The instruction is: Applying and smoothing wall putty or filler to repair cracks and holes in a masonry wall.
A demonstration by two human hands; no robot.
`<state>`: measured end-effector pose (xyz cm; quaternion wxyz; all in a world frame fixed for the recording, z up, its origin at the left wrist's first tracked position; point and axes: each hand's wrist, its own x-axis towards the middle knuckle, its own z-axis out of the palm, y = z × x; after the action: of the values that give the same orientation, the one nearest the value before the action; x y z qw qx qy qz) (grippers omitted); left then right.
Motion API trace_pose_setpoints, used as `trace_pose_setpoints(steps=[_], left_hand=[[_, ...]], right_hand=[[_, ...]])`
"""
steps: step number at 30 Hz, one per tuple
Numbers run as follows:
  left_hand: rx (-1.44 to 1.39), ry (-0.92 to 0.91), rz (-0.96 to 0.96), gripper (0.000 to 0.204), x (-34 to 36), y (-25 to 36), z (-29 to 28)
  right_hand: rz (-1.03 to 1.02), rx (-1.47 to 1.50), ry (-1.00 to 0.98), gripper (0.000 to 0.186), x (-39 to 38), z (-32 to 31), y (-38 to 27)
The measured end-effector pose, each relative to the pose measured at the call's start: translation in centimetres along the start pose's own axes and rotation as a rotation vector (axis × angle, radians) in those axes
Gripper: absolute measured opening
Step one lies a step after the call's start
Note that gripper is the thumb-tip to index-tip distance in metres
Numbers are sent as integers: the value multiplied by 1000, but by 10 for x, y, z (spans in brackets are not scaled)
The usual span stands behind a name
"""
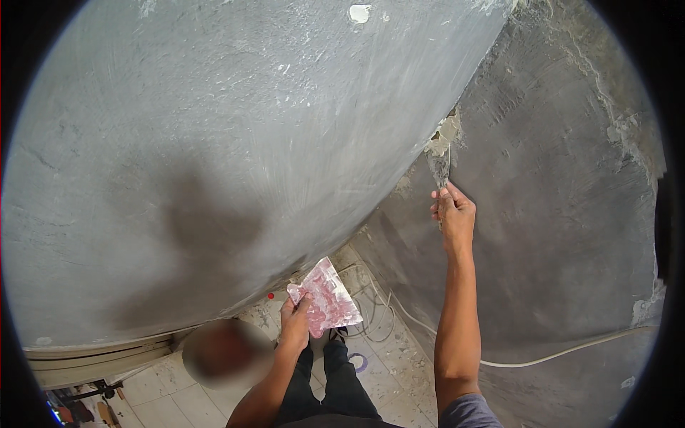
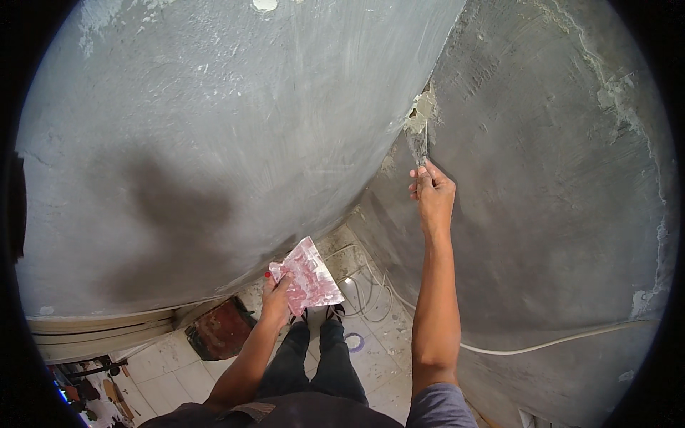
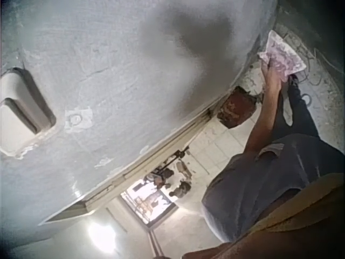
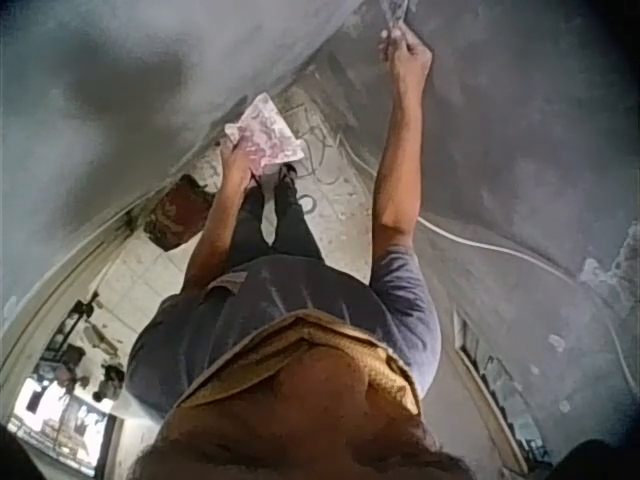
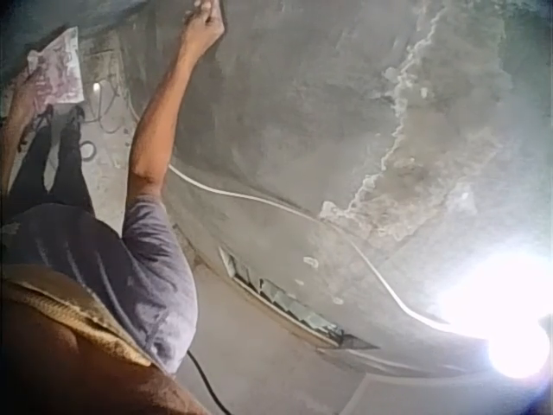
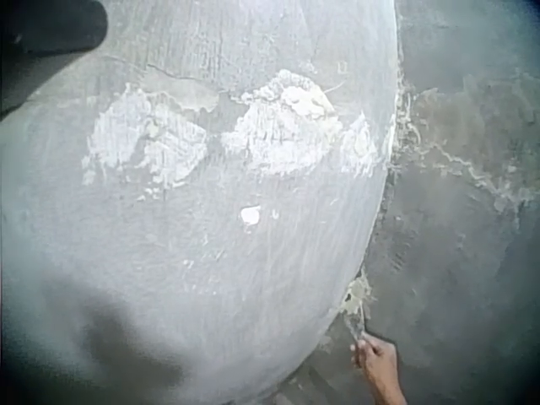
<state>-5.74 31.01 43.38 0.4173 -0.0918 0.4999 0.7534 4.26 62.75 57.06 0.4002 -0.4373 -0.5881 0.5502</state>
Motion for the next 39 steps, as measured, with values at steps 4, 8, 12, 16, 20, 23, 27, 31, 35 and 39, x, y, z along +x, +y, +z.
trace_pose_setpoints(steps=[4,8,12,16,20,23,27,31,35,39], left_hand=[[13,11,14,21,-1,0,1],[17,29,-1,22,-1,0,-2],[11,9,10,22,0,-2,-4],[9,1,0,22,1,-4,-3],[1,12,7,21,2,-7,-1],[-32,-9,-21,20,3,-6,-1],[-10,-8,-17,20,3,-9,2],[24,-12,-19,21,0,-15,5],[-20,-10,-55,21,2,-23,-2],[4,4,-58,21,5,-31,-8]], right_hand=[[-34,-56,26,32,-1,-4,3],[-14,-62,42,32,-7,-7,1],[12,-17,31,32,-15,-11,0],[45,-58,38,29,-24,-15,-6],[-204,-301,34,32,-39,-22,-24],[-547,-685,86,38,-44,-20,-45],[-891,-967,197,44,-40,-9,-65],[-1012,-1412,200,46,-23,-15,-66],[-1012,-1634,107,49,-15,-15,-59],[-953,-1742,101,52,-12,-11,-63]])
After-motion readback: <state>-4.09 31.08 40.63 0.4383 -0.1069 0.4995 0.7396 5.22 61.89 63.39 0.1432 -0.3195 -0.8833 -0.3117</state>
